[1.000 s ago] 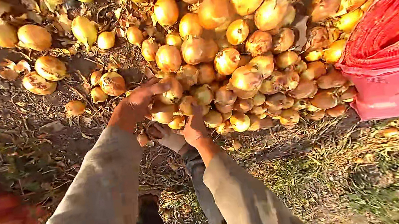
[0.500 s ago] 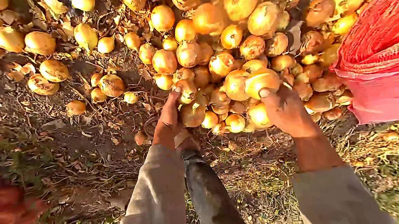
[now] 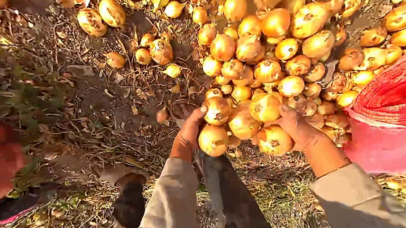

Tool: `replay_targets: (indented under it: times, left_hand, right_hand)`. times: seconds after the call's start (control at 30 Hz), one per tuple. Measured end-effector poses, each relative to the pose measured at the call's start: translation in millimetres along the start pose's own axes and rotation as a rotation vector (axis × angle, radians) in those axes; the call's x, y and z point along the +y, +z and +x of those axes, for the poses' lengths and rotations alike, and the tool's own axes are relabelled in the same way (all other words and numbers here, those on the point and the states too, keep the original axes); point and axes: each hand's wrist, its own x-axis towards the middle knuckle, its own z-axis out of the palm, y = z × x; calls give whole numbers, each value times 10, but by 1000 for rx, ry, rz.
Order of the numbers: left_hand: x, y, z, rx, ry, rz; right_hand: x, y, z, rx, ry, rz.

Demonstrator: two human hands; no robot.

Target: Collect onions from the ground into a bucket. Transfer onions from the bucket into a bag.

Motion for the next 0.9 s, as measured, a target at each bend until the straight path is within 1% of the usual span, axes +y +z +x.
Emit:
replay_targets:
  times: [0.03,0.07,0.13,0.17,0.23,0.3,0.33,0.37,0.4,0.47,0.53,0.57,0.6,0.63,0.67,0.7,0.73,0.77,0.8,0.83,0.87,0.9]
  left_hand:
    - [21,-154,-359,-22,8,-63]
    - [38,-303,-738,-51,0,-126]
    - [87,-608,-1502,-95,13,-228]
    - [122,-771,-1895,-125,77,-241]
    - [232,-1098,-2678,-148,239,-260]
    - [384,-1467,-3509,-93,408,-287]
    - [481,-1656,-3937,-51,497,-291]
    - [595,-1833,-4375,3,603,-283]
    - [754,-1999,-4815,80,713,-262]
    - [1173,-2291,-5654,260,918,-166]
    - [1658,-2504,-6359,551,1067,-10]
    - [1915,-2575,-6630,678,1133,72]
    - [2170,-2606,-6846,844,1166,172]
    - [2447,-2567,-7015,1090,1091,271]
    - [2699,-2565,-7174,1290,890,361]
    - [2908,-2639,-7277,1407,637,436]
    - [3007,-2834,-7286,1469,421,532]
    - [2947,-3158,-7156,1546,314,652]
    - [2766,-3591,-6856,1707,382,769]
    - [2669,-3869,-6611,1768,431,835]
    - [2629,-3972,-6408,1795,511,882]
    - [2611,-3967,-6252,1791,628,928]
  right_hand:
    - [71,113,-157,-85,0,87]
    - [139,242,-294,-207,10,170]
    - [226,625,-518,-511,43,283]
    - [216,922,-656,-586,65,279]
    - [105,1640,-919,-655,36,184]
    - [7,2401,-966,-855,20,181]
    - [-97,2827,-1002,-892,-30,137]
    - [-291,3318,-1064,-925,-94,65]
    - [-542,3841,-1114,-1041,-131,15]
    - [-1169,4929,-1316,-1178,-278,-197]
    - [-1880,6074,-1730,-1305,-463,-445]
    - [-2198,6624,-1911,-1417,-538,-601]
    - [-2478,7148,-2073,-1477,-598,-803]
    - [-2687,7630,-2273,-1413,-707,-1070]
    - [-2794,8026,-2477,-1225,-885,-1374]
    - [-2808,8332,-2672,-993,-1025,-1658]
    - [-2726,8567,-2850,-760,-1098,-1895]
    - [-2583,8759,-3076,-536,-1012,-2152]
    - [-2417,9036,-3296,-313,-597,-2437]
    - [-2171,8835,-2825,-236,-1134,-2318]
    - [-2057,8813,-2491,-164,-1215,-2358]
    - [-1998,8824,-2320,-111,-1158,-2434]
